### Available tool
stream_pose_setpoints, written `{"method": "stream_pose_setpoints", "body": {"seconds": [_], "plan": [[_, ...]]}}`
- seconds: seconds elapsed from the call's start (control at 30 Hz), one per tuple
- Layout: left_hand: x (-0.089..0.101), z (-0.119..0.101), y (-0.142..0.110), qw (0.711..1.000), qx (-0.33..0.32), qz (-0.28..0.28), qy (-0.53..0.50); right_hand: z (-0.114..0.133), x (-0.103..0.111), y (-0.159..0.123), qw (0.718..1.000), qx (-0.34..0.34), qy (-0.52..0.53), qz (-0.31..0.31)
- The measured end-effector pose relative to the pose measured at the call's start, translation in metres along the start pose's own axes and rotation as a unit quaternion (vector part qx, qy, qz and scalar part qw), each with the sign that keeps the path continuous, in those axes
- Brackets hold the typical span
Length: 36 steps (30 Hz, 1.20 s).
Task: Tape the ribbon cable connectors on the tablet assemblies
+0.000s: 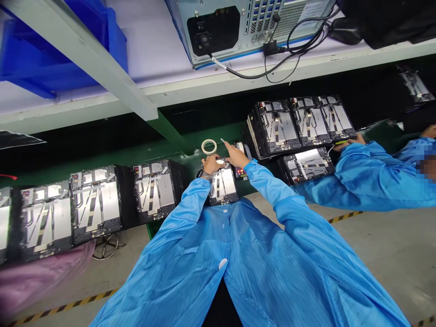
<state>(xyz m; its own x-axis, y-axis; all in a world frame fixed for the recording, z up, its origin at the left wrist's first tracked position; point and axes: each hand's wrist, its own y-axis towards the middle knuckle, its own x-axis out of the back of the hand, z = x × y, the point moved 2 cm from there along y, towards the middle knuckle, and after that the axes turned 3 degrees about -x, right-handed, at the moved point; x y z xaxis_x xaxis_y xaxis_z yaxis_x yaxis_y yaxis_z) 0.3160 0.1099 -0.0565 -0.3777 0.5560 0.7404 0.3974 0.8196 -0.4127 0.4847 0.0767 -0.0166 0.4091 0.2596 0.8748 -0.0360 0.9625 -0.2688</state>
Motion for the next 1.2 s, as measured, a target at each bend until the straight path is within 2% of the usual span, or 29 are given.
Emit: {"method": "stream_pose_setpoints", "body": {"seconds": [0.1,0.17,0.27,0.4,0.53,0.8,0.93,1.03,1.13,1.2], "plan": [[0.001,0.000,0.000,1.000,0.003,-0.001,0.000,-0.004,0.001,-0.028,0.988,-0.030,0.044,-0.142],[0.001,0.000,0.001,1.000,0.000,-0.001,0.000,0.000,-0.012,-0.052,0.984,-0.019,0.044,-0.171],[0.000,0.000,0.002,1.000,-0.005,0.001,0.005,0.010,-0.045,-0.078,0.991,0.018,0.019,-0.128],[0.000,0.000,0.003,1.000,0.000,0.002,0.017,0.016,-0.074,-0.086,0.995,0.015,-0.030,-0.095],[0.000,-0.001,0.002,1.000,0.000,0.003,0.017,0.016,-0.079,-0.087,0.992,-0.030,-0.033,-0.117],[0.000,0.002,0.008,1.000,-0.018,0.008,0.022,0.027,-0.099,-0.104,0.993,0.006,-0.048,-0.105],[0.007,0.001,0.011,0.999,-0.016,0.020,0.019,0.028,-0.103,-0.106,0.994,0.028,-0.055,-0.093],[0.018,0.008,0.008,0.999,-0.007,-0.024,-0.024,0.027,-0.098,-0.105,0.994,0.025,-0.033,-0.098],[0.027,0.027,-0.005,0.988,0.014,-0.132,-0.075,0.032,-0.093,-0.101,0.989,0.008,0.041,-0.140],[0.025,0.046,-0.020,0.970,0.041,-0.196,-0.139,0.039,-0.095,-0.094,0.982,-0.001,0.102,-0.161]]}}
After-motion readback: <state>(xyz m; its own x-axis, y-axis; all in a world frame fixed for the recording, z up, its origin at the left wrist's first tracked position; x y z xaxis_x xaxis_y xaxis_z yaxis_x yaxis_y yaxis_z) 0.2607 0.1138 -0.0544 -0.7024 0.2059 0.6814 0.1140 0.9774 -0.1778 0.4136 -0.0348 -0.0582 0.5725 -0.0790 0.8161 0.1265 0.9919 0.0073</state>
